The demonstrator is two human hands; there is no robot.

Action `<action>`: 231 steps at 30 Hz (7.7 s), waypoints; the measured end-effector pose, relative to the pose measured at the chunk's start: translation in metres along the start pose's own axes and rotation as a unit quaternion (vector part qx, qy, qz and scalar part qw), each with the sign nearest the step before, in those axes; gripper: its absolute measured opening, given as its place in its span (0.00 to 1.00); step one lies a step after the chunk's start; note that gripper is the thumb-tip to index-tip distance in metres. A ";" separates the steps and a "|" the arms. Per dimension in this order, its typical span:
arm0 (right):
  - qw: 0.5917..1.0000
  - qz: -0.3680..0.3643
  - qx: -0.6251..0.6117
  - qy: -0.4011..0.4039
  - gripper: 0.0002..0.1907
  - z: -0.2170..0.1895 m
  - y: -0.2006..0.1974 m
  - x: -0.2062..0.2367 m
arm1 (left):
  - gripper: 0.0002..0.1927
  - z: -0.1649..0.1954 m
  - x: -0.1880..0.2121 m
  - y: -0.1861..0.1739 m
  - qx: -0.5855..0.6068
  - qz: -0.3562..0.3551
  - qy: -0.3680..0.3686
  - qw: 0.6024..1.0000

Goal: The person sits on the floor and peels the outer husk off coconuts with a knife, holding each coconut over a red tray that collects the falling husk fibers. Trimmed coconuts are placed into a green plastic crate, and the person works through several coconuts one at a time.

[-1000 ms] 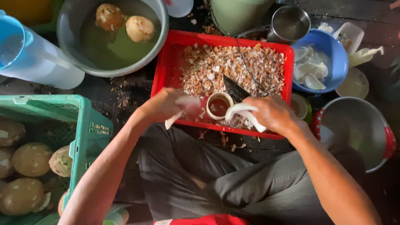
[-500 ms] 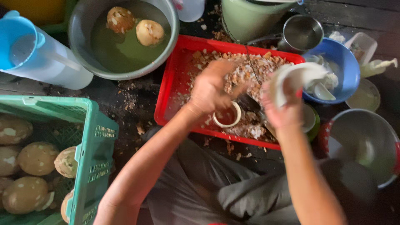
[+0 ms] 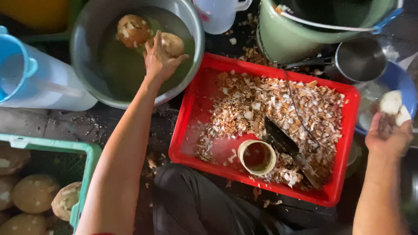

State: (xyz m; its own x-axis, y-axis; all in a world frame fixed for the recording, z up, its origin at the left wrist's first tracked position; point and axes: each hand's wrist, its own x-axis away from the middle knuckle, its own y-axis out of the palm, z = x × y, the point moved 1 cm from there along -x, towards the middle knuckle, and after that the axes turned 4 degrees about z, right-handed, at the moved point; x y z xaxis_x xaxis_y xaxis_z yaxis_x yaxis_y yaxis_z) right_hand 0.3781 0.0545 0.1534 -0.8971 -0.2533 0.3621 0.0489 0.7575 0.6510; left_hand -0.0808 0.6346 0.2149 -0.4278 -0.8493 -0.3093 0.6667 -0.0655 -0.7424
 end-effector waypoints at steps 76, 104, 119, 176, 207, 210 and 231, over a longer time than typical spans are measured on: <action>0.557 -0.374 0.660 -0.338 0.13 0.024 0.110 0.404 | 0.58 0.237 0.345 -0.049 0.267 -0.064 0.212 0.938; 0.505 -0.376 0.684 -0.369 0.13 0.034 0.124 0.410 | 0.46 0.228 0.337 -0.049 0.350 -0.123 0.028 0.928; 0.507 -0.202 0.787 -0.289 0.11 0.015 0.119 0.355 | 0.49 0.215 0.344 -0.042 0.418 -0.114 0.012 0.901; 0.483 -0.231 0.802 -0.266 0.17 0.036 0.117 0.382 | 0.50 0.211 0.339 -0.063 0.300 -0.115 0.062 0.945; 0.522 -0.257 0.779 -0.234 0.16 0.036 0.122 0.395 | 0.53 0.205 0.341 -0.059 0.549 -0.104 -0.062 0.827; 0.481 -0.340 0.732 -0.342 0.14 0.045 0.139 0.418 | 0.47 0.202 0.345 -0.051 0.472 -0.099 -0.046 0.875; 0.521 -0.200 0.792 -0.246 0.15 0.007 0.144 0.345 | 0.43 0.200 0.339 -0.066 0.420 -0.076 0.009 0.905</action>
State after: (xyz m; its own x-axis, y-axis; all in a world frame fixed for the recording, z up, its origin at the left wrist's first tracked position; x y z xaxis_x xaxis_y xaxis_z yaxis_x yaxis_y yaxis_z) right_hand 0.0727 0.0799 0.3675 -0.7186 -0.6928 -0.0605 -0.2589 0.3473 -0.9013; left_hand -0.1476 0.2463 0.2785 -0.5579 -0.7891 -0.2571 0.8248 -0.5614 -0.0670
